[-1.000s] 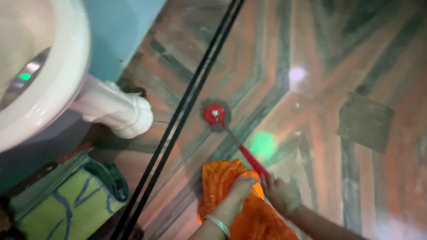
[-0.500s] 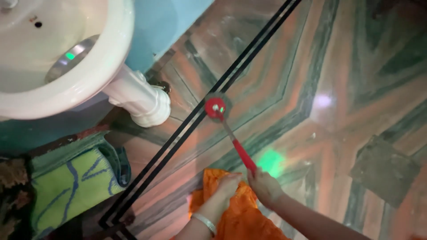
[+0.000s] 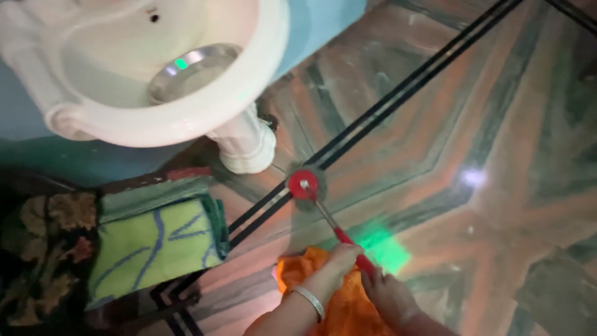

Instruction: The person cleans the floor by hand using a mop, moving it across various tiled areas and dipping it into a bucket of water to rinse and wring it.

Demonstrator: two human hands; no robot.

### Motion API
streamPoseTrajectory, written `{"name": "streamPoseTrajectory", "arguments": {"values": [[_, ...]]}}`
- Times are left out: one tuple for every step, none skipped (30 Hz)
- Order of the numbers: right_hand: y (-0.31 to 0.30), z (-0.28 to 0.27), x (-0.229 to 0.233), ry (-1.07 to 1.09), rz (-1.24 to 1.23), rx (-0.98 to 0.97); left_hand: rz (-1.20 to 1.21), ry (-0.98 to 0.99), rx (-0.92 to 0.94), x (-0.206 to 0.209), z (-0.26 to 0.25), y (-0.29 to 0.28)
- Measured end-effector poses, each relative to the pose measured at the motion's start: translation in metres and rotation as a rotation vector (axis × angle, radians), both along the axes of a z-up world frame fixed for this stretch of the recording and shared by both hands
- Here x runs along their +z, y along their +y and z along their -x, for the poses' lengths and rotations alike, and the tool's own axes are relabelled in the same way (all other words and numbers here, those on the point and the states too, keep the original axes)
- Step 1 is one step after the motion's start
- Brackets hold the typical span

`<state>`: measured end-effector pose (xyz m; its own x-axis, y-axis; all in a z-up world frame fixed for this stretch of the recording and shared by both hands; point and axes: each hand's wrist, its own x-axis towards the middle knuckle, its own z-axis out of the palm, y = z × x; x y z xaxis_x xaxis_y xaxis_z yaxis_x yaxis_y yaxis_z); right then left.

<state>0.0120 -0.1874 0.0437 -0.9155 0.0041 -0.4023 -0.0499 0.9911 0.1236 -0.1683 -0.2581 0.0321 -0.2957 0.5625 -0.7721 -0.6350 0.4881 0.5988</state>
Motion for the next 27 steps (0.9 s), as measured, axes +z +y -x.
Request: {"name": "streamPoseTrajectory", "arguments": {"values": [[0.005,0.033,0.003,-0.045,-0.019,-0.062,0.016,-0.026,-0.004,-0.004,0.01,-0.009],[0.016,0.066,0.003,-0.054,-0.001,-0.082,0.031,-0.053,-0.007,-0.008,0.019,-0.022],[0.025,0.1,0.002,-0.063,0.018,-0.102,0.045,-0.08,-0.01,-0.013,0.03,-0.033],[0.036,0.139,-0.001,0.069,-0.036,-0.033,0.043,-0.041,0.004,-0.019,0.044,-0.042],[0.046,0.174,-0.002,0.201,-0.088,0.036,0.04,-0.003,0.018,-0.024,0.057,-0.052],[0.049,0.196,-0.001,0.151,0.0,-0.096,0.042,0.026,0.026,-0.027,0.063,-0.065],[0.044,0.219,-0.001,0.099,0.088,-0.229,0.047,-0.062,0.073,-0.029,0.075,-0.079],[0.035,0.23,0.001,0.065,0.041,-0.149,0.042,-0.161,0.118,-0.028,0.084,-0.089],[0.024,0.241,0.005,0.032,-0.005,-0.069,0.039,-0.261,0.164,-0.023,0.087,-0.096],[0.023,0.256,0.013,0.016,-0.062,0.018,0.089,-0.216,0.162,-0.018,0.093,-0.094],[0.017,0.25,0.026,-0.039,0.034,-0.04,0.14,-0.171,0.16,-0.012,0.097,-0.092],[0.002,0.235,0.041,-0.09,0.14,-0.097,0.2,-0.12,0.16,-0.007,0.105,-0.096],[-0.006,0.222,0.058,-0.1,0.178,-0.088,0.202,-0.098,0.152,-0.004,0.112,-0.095],[-0.012,0.206,0.074,-0.116,0.217,-0.077,0.207,-0.08,0.147,-0.003,0.115,-0.089],[-0.017,0.192,0.089,-0.184,0.196,-0.067,0.212,-0.061,0.141,-0.004,0.115,-0.084],[-0.022,0.176,0.103,-0.254,0.174,-0.06,0.133,-0.035,0.169,-0.008,0.116,-0.078],[-0.026,0.161,0.115,-0.217,0.25,-0.114,0.053,-0.008,0.196,-0.013,0.121,-0.069],[-0.029,0.152,0.121,-0.178,0.324,-0.164,-0.027,0.021,0.226,-0.019,0.125,-0.062],[-0.031,0.148,0.121,-0.205,0.32,-0.139,-0.004,0.012,0.213,-0.023,0.128,-0.054],[-0.035,0.143,0.118,-0.234,0.321,-0.114,0.024,0.001,0.2,-0.025,0.132,-0.048],[-0.037,0.137,0.11,-0.263,0.322,-0.089,0.051,-0.011,0.186,-0.025,0.137,-0.046],[-0.038,0.132,0.099,-0.273,0.312,-0.035,0.012,-0.048,0.221,-0.023,0.141,-0.048],[-0.038,0.129,0.084,-0.282,0.301,0.019,-0.029,-0.085,0.257,-0.018,0.142,-0.05],[-0.034,0.126,0.066,-0.289,0.287,0.073,-0.074,-0.119,0.292,-0.013,0.146,-0.051],[-0.025,0.122,0.049,-0.235,0.289,0.11,-0.073,-0.092,0.294,-0.007,0.15,-0.054],[-0.005,0.12,0.034,-0.18,0.293,0.152,-0.07,-0.063,0.299,-0.003,0.157,-0.058],[0.02,0.118,0.024,-0.125,0.298,0.195,-0.067,-0.033,0.305,0.0,0.164,-0.061]]}}
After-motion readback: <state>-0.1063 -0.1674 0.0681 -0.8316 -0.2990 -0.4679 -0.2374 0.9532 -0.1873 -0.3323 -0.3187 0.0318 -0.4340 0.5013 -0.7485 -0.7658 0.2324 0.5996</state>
